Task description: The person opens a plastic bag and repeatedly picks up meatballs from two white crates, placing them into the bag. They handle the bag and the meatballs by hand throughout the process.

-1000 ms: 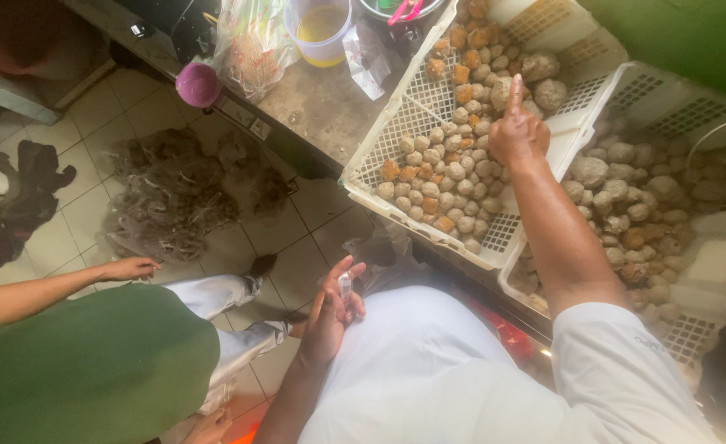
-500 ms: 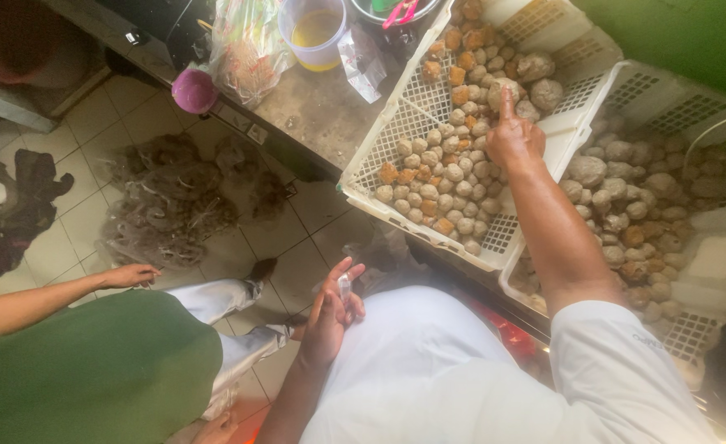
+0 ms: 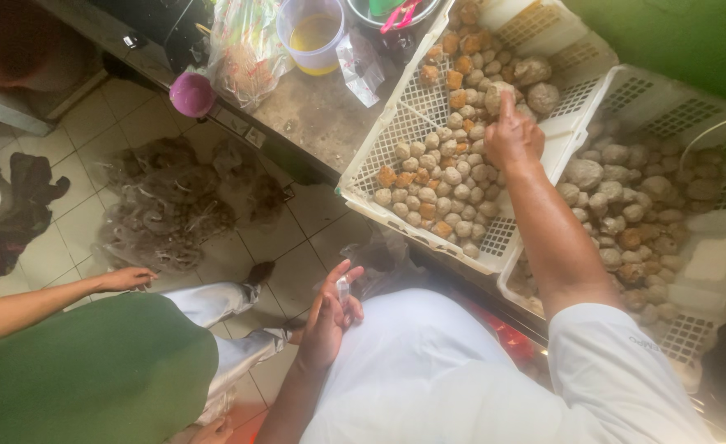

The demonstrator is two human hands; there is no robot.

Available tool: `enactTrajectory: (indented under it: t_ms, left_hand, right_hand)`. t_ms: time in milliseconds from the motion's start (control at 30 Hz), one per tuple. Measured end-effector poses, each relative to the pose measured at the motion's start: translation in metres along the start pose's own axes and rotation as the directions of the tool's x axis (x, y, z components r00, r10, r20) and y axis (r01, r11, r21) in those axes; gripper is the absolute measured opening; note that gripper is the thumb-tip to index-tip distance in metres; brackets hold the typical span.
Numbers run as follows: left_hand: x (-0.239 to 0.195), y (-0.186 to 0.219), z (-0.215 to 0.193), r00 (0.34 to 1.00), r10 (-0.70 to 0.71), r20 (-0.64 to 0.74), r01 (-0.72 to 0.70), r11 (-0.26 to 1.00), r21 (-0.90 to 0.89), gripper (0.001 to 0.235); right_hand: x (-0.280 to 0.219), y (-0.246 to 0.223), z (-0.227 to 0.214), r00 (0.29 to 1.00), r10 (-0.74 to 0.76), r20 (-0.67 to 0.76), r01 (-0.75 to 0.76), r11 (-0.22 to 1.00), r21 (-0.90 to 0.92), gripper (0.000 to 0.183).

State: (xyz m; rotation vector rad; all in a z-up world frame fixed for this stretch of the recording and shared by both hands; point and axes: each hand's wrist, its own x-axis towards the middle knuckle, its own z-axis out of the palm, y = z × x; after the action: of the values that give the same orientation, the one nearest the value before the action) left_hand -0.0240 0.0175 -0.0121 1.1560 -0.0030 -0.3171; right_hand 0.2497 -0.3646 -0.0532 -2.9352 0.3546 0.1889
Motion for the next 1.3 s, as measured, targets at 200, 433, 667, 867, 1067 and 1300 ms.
enactTrajectory:
  t_ms: [200, 433, 667, 867, 1067, 1300]
  left_hand:
    - [0.005, 0.006, 0.004, 1.0, -0.014, -0.006, 0.014, 1.0, -0.009, 0.09]
    - [0.003, -0.002, 0.0, 1.0, -0.018, -0.011, 0.018, 1.0, -0.024, 0.091]
    - [0.003, -0.001, 0.001, 1.0, -0.017, -0.012, 0.016, 0.999, -0.028, 0.09]
    - [0.002, 0.001, 0.0, 1.0, -0.01, -0.003, 0.01, 1.0, -0.02, 0.09]
    - [0.003, -0.002, -0.001, 1.0, -0.008, -0.001, 0.008, 1.0, -0.021, 0.092]
    - [0.006, -0.001, 0.0, 1.0, -0.022, -0.002, 0.022, 1.0, 0.01, 0.093]
  right_hand:
    - [0.005, -0.003, -0.01, 1.0, -0.001, -0.011, 0.001, 0.998, 0.057, 0.077]
    - [0.005, -0.001, -0.002, 0.999, -0.019, -0.029, 0.021, 0.998, 0.066, 0.073]
    - [0.0, -0.005, -0.005, 1.0, 0.006, 0.014, -0.007, 0.997, 0.079, 0.075]
    - [0.005, 0.003, 0.005, 0.995, -0.036, -0.089, 0.041, 0.998, 0.056, 0.074]
    - [0.009, 0.005, 0.012, 0.993, -0.04, -0.111, 0.051, 0.994, 0.096, 0.074]
    - [0.006, 0.005, 0.007, 0.99, -0.067, -0.121, 0.077, 0.993, 0.085, 0.069]
